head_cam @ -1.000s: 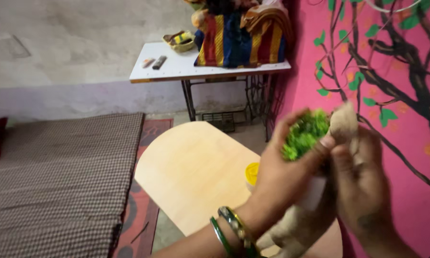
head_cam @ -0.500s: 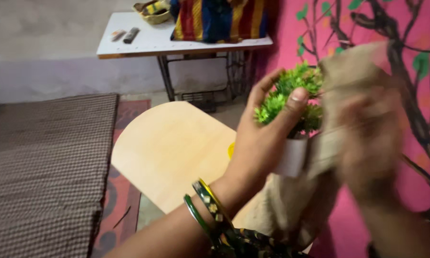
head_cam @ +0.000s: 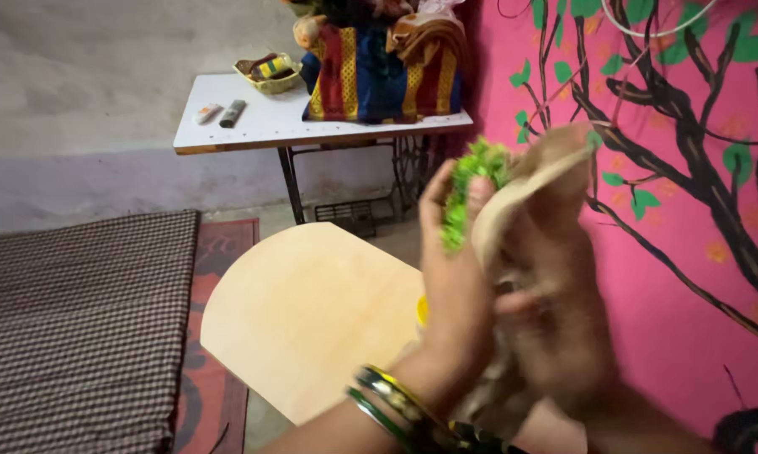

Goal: The person wipes a pink plastic lid, a silver canister, a decorative blue lid, an artificial plant, and a yellow jar with a cloth by hand before placing the items onto a shelf.

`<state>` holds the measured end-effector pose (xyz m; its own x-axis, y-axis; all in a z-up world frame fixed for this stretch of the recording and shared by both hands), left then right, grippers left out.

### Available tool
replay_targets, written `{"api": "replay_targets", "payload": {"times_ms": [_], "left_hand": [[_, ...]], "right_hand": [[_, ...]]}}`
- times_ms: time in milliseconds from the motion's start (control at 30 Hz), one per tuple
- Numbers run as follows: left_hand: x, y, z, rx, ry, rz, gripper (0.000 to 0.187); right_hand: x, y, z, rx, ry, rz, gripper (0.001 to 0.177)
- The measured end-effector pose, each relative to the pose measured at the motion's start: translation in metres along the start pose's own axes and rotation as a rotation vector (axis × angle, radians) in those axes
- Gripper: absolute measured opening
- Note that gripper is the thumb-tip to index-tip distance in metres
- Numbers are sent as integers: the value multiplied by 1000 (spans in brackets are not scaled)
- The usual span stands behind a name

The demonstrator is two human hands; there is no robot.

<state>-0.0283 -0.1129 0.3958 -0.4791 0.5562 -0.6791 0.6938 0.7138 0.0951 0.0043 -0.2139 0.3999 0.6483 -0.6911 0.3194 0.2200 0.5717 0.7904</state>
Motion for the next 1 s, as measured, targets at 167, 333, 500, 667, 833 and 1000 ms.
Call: {"api": "replay_targets", "payload": {"times_ms": [167, 333, 500, 667, 833, 1000], "left_hand": [[10, 9, -10, -250, -38, -22, 47], [18, 24, -31, -452, -53, 99, 46], [21, 46, -54, -568, -65, 107, 45], [25, 64, -64, -572, -105, 12, 47], [19, 76, -55, -448, -187, -34, 46], [13, 69, -52, -518, -64, 25, 44]], "right_hand": [[-20, 18, -27, -167, -150, -285, 35], [-14, 82, -64, -706, 710, -345, 31], [-36, 112, -58, -742, 722, -441, 37], [-68, 82, -5, 74, -318, -303, 40], [-47, 116, -30, -63, -300, -131, 29], [-23, 161, -66, -801, 815, -199, 37]]}}
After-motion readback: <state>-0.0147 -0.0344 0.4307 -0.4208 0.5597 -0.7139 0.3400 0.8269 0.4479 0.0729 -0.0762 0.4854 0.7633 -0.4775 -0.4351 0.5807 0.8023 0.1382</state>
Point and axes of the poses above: each hand's wrist, its own y-axis towards the middle knuckle, its own x-axis out of the back of the hand, z = x × y, the point moved 2 cm from there along y, towards the middle knuckle, and after that the axes turned 4 degrees about y, right-handed, at the moved point
